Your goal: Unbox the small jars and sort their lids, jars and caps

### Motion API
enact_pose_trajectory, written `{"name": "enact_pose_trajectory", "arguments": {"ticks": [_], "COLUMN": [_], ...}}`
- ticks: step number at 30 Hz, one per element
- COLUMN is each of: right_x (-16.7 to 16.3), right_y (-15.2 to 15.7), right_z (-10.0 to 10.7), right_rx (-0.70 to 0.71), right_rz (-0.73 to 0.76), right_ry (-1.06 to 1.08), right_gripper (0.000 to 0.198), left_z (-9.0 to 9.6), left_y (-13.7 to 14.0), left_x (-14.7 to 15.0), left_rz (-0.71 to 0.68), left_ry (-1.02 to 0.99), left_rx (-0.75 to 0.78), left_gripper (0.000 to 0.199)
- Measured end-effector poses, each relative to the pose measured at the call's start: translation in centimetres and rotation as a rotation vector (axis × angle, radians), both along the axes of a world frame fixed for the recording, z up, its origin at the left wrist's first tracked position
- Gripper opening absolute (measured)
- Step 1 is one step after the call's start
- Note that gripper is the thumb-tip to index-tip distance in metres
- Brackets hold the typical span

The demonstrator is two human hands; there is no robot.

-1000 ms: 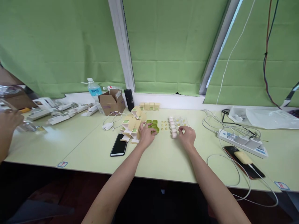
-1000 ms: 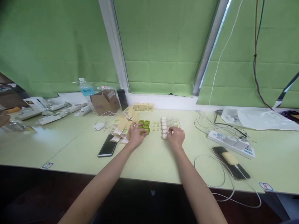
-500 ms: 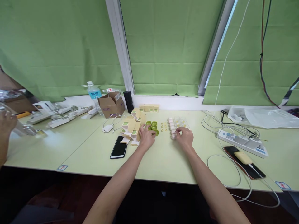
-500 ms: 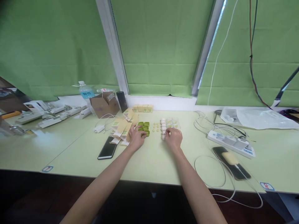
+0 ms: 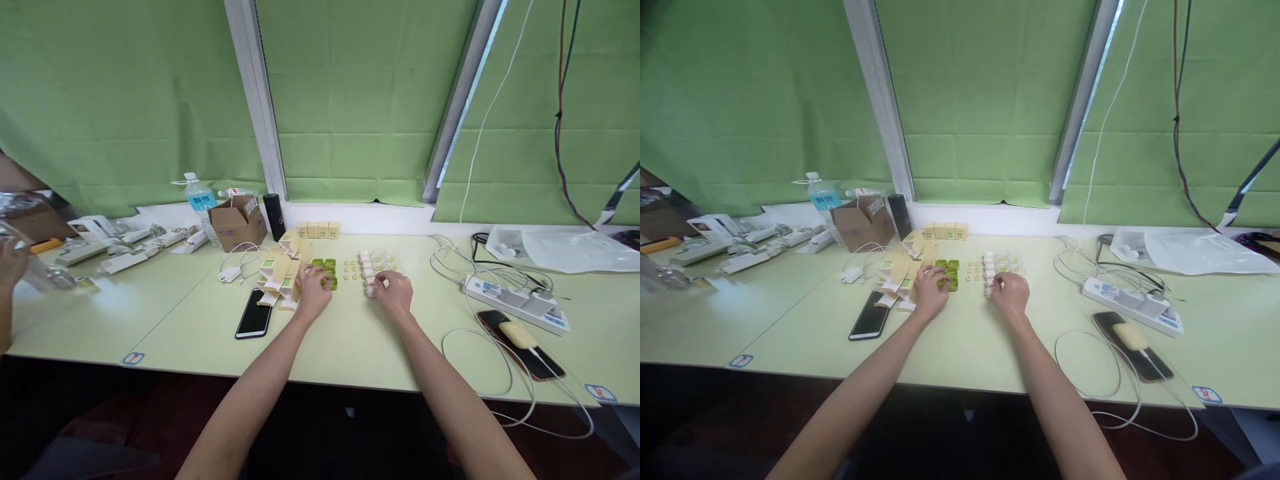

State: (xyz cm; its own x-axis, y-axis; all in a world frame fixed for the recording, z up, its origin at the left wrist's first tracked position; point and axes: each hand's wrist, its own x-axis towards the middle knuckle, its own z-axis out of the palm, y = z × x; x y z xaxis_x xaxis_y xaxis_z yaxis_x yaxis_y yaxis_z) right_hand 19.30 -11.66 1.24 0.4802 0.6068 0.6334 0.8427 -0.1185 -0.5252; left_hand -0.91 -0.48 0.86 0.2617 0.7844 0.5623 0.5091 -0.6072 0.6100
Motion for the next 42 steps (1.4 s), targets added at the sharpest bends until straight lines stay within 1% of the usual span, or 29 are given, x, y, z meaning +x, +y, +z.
{"name": "enact_pose_trajectory", "arguments": {"ticks": [3, 5, 7, 10, 13, 18, 21, 24, 27, 29, 30, 32, 35, 37, 39, 40, 42], "right_x": [0.0, 0.0, 0.0, 0.0, -0.1, -0.2, -0.2, 0.1, 0.4, 0.2, -0.1, -1.1, -3.6, -5.4, -7.1, -7.7, -8.5], "right_y": [0.0, 0.0, 0.0, -0.1, -0.1, -0.3, -0.4, -0.7, -1.1, -1.6, -1.9, -2.7, -4.0, -4.5, -4.6, -4.5, -4.3], "right_z": [0.0, 0.0, 0.1, 0.1, 0.2, 0.5, 1.0, 1.8, 2.6, 3.2, 3.4, 3.6, 3.4, 2.8, 2.0, 1.6, 0.9], "right_rx": [0.005, 0.007, 0.011, 0.018, 0.027, 0.046, 0.093, 0.179, 0.284, 0.302, 0.273, 0.125, -0.223, -0.405, -0.532, -0.571, -0.601], "right_rz": [0.002, 0.004, 0.004, 0.005, 0.003, 0.001, -0.021, -0.068, -0.088, -0.068, -0.044, 0.020, 0.118, 0.216, 0.321, 0.374, 0.457], "right_ry": [-0.015, -0.022, -0.022, -0.009, 0.013, 0.053, 0.153, 0.336, 0.487, 0.513, 0.500, 0.424, 0.190, 0.004, -0.151, -0.211, -0.295], "right_gripper": [0.017, 0.017, 0.017, 0.017, 0.018, 0.018, 0.020, 0.023, 0.026, 0.026, 0.026, 0.023, 0.018, 0.016, 0.016, 0.016, 0.014], "left_z": [0.9, 1.2, 1.3, 1.2, 1.0, 1.0, 1.2, 1.6, 2.3, 3.1, 3.6, 4.8, 7.0, 8.2, 9.0, 9.2, 9.0], "left_y": [-0.2, -0.2, 0.0, 0.5, 1.0, 1.1, 0.7, 0.4, 0.3, 0.6, 1.0, 1.9, 3.8, 5.4, 7.1, 7.9, 9.6], "left_x": [-0.3, -0.6, -0.8, -0.9, -0.9, -0.7, -0.5, -0.5, -0.7, -1.1, -1.3, -1.6, -1.7, -1.1, 0.0, 0.7, 2.3], "left_rz": [0.022, 0.045, 0.088, 0.141, 0.121, 0.068, 0.037, 0.000, -0.033, -0.031, -0.023, -0.009, -0.027, -0.038, -0.034, -0.037, -0.030], "left_ry": [-0.134, -0.230, -0.314, -0.443, -0.540, -0.619, -0.666, -0.713, -0.725, -0.709, -0.691, -0.635, -0.480, -0.322, -0.140, -0.039, 0.180], "left_rx": [0.102, 0.134, 0.096, -0.019, -0.102, -0.132, -0.139, -0.130, -0.122, -0.142, -0.156, -0.170, -0.106, 0.001, 0.093, 0.110, 0.095], "left_gripper": [0.016, 0.015, 0.014, 0.012, 0.011, 0.009, 0.008, 0.010, 0.011, 0.009, 0.009, 0.013, 0.018, 0.022, 0.030, 0.034, 0.041]}}
